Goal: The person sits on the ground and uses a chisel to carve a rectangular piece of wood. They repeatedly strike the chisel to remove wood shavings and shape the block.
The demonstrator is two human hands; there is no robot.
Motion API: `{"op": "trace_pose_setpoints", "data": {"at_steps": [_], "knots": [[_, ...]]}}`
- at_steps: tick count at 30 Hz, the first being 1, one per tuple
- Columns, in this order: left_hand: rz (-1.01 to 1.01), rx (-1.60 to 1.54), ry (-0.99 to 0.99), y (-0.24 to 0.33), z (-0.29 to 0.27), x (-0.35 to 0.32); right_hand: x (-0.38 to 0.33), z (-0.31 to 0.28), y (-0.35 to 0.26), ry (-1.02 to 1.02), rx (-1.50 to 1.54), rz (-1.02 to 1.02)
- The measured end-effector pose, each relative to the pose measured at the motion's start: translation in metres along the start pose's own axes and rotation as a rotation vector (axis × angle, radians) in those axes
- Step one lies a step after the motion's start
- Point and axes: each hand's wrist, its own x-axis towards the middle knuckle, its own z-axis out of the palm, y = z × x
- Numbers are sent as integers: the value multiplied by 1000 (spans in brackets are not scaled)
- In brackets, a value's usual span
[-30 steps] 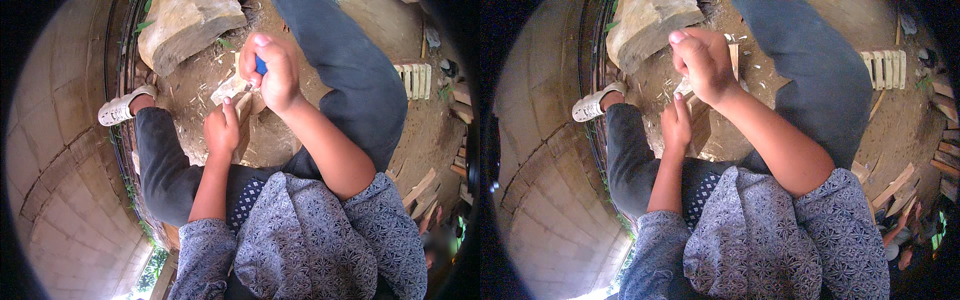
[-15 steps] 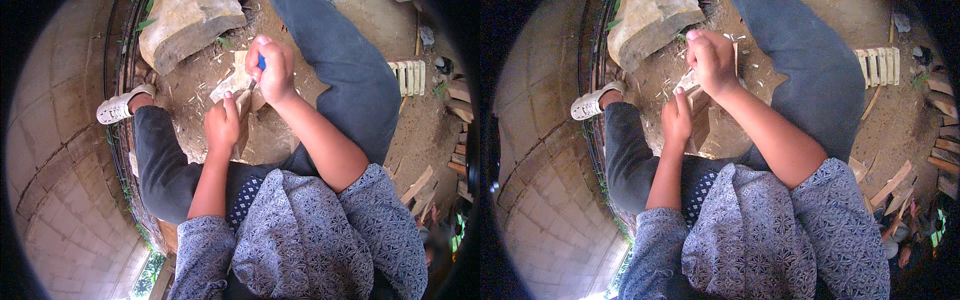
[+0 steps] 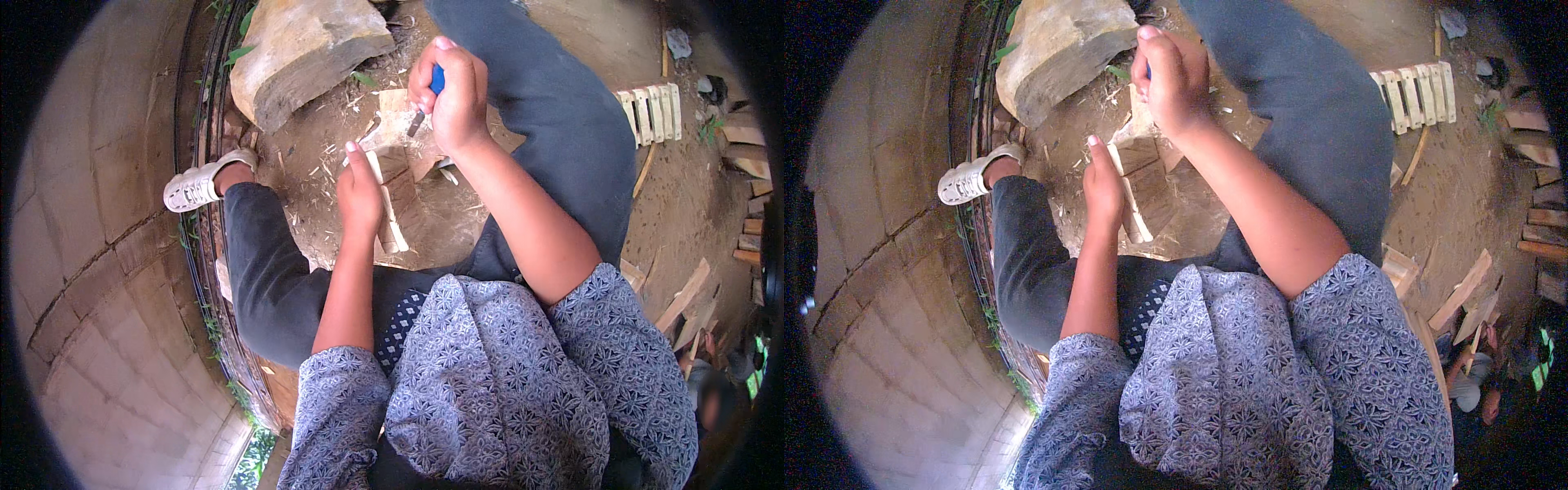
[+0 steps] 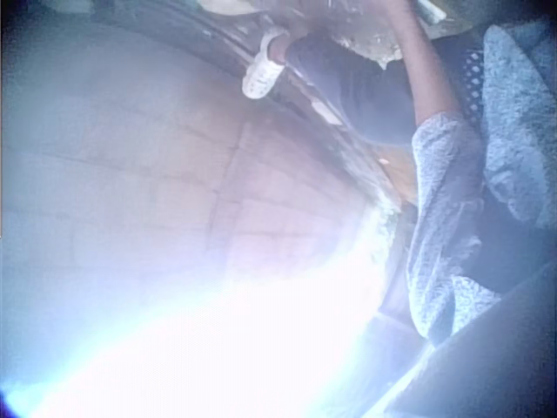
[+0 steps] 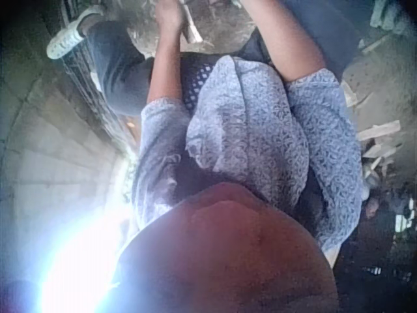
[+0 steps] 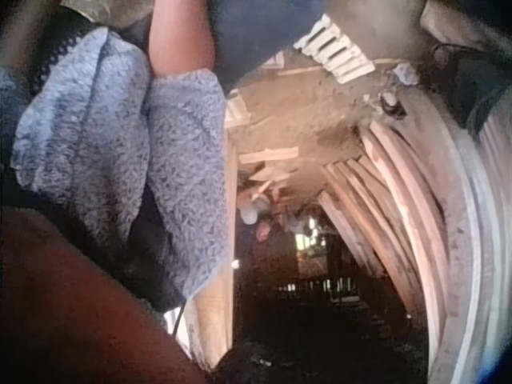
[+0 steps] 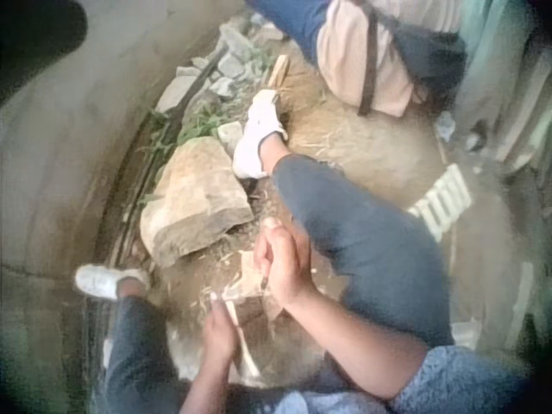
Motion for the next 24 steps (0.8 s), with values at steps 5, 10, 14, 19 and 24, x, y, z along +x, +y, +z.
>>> {"op": "trace_pose_setpoints", "data": {"at_steps": [5,10,14,19,24], "knots": [[70,106,47,-4,9,-11,4,10,-19,-5,-2,-90],[93,89,51,-6,13,-9,-6,3,37,24,-75,-40],[123,81,55,-10,10,-8,-1,10,4,-64,47,-78],[119,62,8,-13,11,-5,0,2,38,-72,-127,-41],[73,112,13,-15,7,-5,5,12,0,-78,9,-33]]}}
